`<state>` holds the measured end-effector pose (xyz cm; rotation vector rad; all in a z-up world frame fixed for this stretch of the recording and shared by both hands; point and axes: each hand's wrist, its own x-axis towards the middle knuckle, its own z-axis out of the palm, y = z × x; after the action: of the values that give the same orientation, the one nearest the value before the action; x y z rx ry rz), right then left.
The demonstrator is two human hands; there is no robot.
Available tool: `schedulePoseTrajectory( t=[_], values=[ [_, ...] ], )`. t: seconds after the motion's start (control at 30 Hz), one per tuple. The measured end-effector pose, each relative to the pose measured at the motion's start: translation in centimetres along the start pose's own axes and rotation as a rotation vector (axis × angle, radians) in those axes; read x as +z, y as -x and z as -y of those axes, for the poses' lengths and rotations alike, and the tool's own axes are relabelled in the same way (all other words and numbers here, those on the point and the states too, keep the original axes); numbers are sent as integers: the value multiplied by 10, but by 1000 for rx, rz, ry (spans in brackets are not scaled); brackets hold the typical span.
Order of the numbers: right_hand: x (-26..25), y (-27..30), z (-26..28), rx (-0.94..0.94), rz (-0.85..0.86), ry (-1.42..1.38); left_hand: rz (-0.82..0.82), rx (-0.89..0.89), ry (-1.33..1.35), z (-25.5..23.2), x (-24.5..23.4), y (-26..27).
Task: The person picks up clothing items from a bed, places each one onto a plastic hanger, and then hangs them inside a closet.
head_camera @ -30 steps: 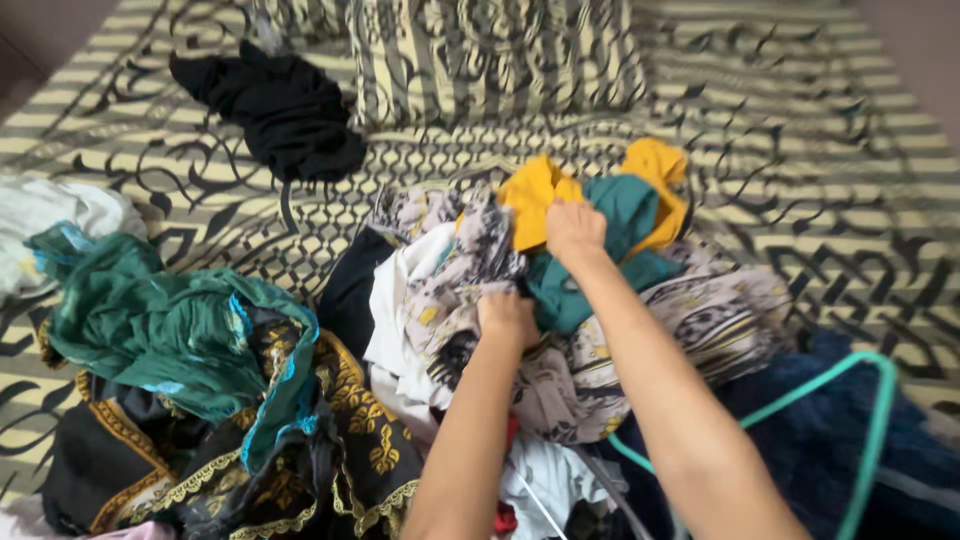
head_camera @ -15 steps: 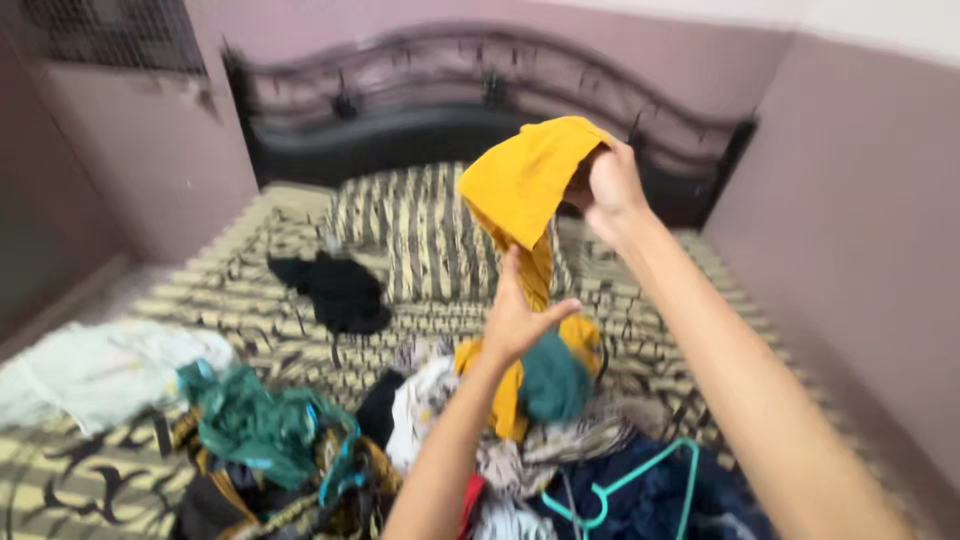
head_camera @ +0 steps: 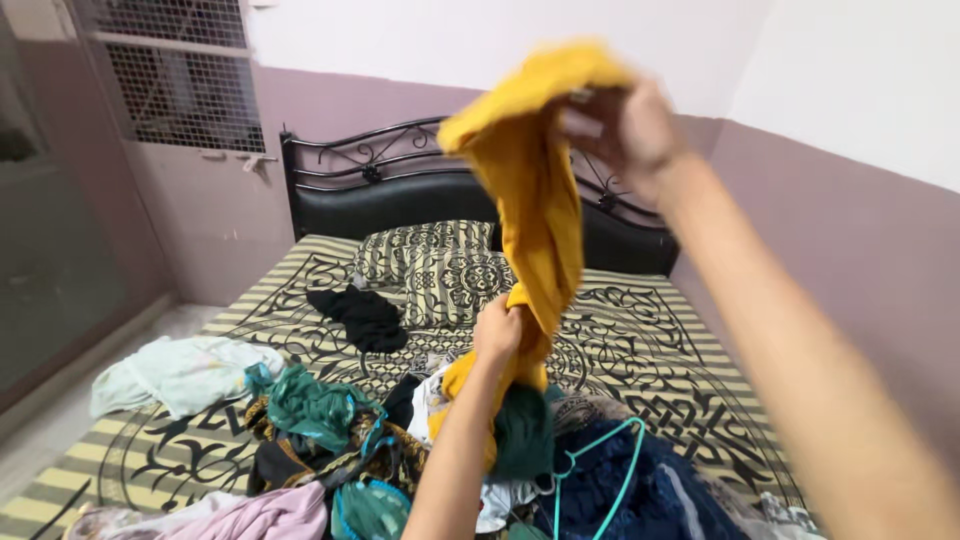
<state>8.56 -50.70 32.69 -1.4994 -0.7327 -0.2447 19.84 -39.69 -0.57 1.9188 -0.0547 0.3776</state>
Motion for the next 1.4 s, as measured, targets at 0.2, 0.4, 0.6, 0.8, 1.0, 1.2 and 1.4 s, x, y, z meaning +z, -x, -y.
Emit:
schedulePoseTrajectory(
  t=[0.2,0.4,0.6,0.8,1.0,1.2,1.4],
  values=[
    [-12,84,-85,287,324,624,43,363,990,-7,-42,-5],
    [-31,146,-147,251,635,790,123,464,824,-85,-115,1],
    [25,173,-232,338,398,659,945,63,1255,-171,-177,108],
    [24,179,-275,360,311,718,657,161,488,-101,-235,113],
    [-17,173,-281,333,283,772,578,-361,210,32,-209,143],
    [-55,180,-269,318,370,901,555,-261,668,51,-163,128],
    [-23,221,-204,462,375,1020,164,-362,497,64,-136,63]
  ],
)
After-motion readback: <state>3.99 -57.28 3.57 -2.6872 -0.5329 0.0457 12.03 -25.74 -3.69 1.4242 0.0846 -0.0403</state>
